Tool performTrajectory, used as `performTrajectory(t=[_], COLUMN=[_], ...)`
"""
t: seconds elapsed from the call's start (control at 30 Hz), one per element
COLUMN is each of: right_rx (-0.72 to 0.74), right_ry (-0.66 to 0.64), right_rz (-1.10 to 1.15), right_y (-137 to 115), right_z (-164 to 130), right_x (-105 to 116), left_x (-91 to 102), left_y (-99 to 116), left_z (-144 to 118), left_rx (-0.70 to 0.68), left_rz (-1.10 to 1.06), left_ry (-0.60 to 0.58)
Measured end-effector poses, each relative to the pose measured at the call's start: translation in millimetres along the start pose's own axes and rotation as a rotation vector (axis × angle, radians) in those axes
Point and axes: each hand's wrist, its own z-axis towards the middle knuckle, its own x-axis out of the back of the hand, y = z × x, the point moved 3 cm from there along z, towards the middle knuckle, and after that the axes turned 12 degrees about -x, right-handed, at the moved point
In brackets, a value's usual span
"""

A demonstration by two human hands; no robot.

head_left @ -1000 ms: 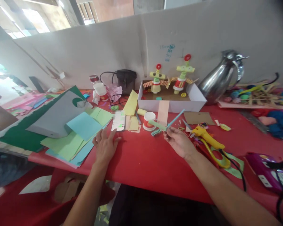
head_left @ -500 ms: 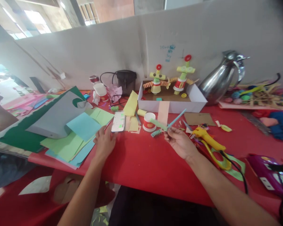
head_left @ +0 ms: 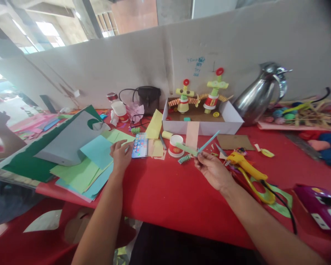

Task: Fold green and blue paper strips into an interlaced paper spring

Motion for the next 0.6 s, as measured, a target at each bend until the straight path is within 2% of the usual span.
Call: performTrajectory(t=[0.17,0.37,0.6], right_rx=[-0.001,-0.015,-0.036], right_ry=[0.019,0.022,0.028], right_rz=[0.020,0.021,0.027], right_y=[-1.8,-2.1,-0.4], right_z=[-0.5,-1.5,-0.9], right_x=[0.9,0.8,0.5], left_x=[-1.0,-1.4,-2.6], left_y=[4.7,9.7,8.8], left_z=[2.2,-0.3,-3.2], left_rx=[0.061,0.139,0.170], left_rz=[-0.058,-0.105,-0.131], left_ry=[0.003,-0.092,-0.122])
